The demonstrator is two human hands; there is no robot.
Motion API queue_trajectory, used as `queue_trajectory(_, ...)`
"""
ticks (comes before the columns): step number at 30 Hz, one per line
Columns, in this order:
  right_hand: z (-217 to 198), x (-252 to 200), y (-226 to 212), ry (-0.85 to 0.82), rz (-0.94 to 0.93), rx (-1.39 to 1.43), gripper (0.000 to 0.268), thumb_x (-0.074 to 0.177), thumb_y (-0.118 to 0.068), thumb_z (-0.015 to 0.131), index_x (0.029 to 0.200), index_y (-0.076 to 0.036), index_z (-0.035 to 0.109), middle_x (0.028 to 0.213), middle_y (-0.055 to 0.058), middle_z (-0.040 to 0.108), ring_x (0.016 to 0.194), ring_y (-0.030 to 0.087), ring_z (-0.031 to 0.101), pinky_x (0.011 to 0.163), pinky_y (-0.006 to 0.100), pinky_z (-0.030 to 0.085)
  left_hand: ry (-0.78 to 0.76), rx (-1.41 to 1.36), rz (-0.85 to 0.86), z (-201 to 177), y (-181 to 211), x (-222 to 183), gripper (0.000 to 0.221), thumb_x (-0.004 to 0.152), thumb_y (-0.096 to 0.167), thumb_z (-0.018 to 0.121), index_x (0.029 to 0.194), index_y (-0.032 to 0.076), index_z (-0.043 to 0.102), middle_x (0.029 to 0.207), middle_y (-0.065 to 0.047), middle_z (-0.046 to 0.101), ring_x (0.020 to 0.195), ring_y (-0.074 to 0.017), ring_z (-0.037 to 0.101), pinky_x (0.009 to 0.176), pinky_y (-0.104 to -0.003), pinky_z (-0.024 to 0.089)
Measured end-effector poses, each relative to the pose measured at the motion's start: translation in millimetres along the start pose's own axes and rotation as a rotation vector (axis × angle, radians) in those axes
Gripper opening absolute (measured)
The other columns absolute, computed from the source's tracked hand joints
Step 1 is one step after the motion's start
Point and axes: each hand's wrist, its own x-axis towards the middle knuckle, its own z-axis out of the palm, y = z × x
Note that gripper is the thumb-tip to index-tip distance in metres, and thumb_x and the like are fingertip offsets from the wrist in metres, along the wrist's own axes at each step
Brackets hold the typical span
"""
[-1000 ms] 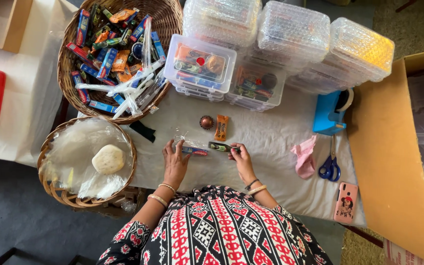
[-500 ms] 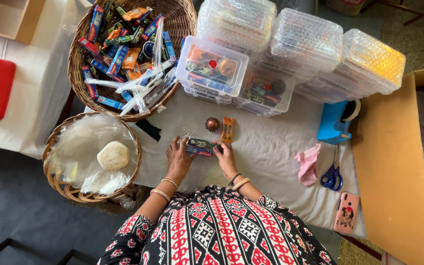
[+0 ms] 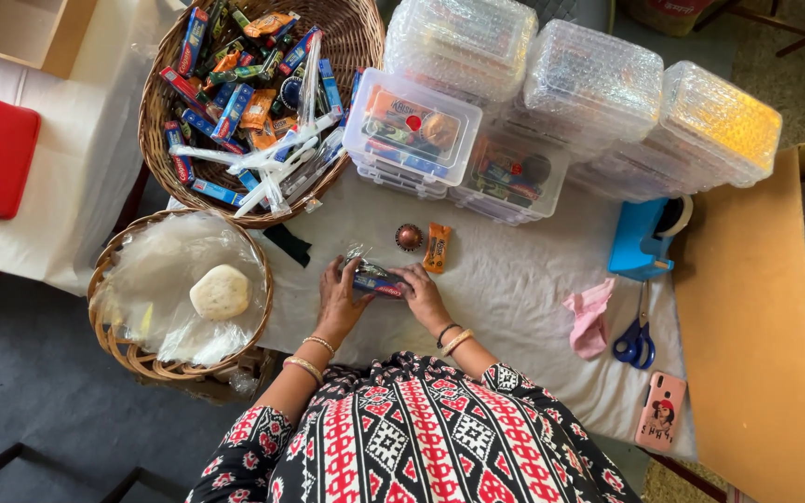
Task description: The person sits at a table and wraps small toy-like items in clear plastic film, places the wrapped items into small plastic storage boxes, and packs the filled boxes into a larger cardboard box. They repeatedly take items from a wicker basket, wrap them one at a time, and stack the containers.
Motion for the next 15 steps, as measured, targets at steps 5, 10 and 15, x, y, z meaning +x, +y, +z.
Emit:
queue_trajectory(5, 3.5, 2.9, 15.1, -0.045, -0.042, -0.021, 0.035, 0.093, -0.002, 0.064, 0.126, -0.012, 0.067, 0.112, 0.01, 0.06, 0.108, 0.029, 0.064, 0.095, 0.039, 0.052, -0.039, 0.014, -0.01, -4.8, 6.6, -4.5, 0.09, 0.07, 0.018, 0.09, 0.147, 0.019, 0.045, 0.154, -0.019, 0.034, 0.135, -0.043, 0.036, 0.113, -0.05, 0.036)
queue_trajectory(10, 0.8, -2.2, 17.3, -0.081, -0.034, -0.019, 0.037, 0.092, 0.001, 0.063, 0.126, -0.013, 0.066, 0.114, 0.009, 0.06, 0.108, 0.028, 0.064, 0.097, 0.039, 0.052, -0.048, 0.073, 0.033, -4.2, 5.9, -10.4, 0.09, 0.07, 0.021, 0.089, 0.148, 0.016, 0.043, 0.156, -0.019, 0.033, 0.139, -0.0429, 0.033, 0.116, -0.05, 0.033)
queue_trajectory(15, -16.3, -11.2, 19.5, 0.063, -0.016, -0.03, 0.034, 0.091, 0.003, 0.061, 0.117, -0.015, 0.076, 0.108, 0.008, 0.068, 0.103, 0.026, 0.066, 0.091, 0.037, 0.055, -0.075, 0.099, 0.09, -3.0, -0.4, -12.7, 0.095, 0.075, 0.028, 0.086, 0.154, 0.012, 0.034, 0.161, -0.021, 0.026, 0.147, -0.0449, 0.023, 0.12, -0.053, 0.025)
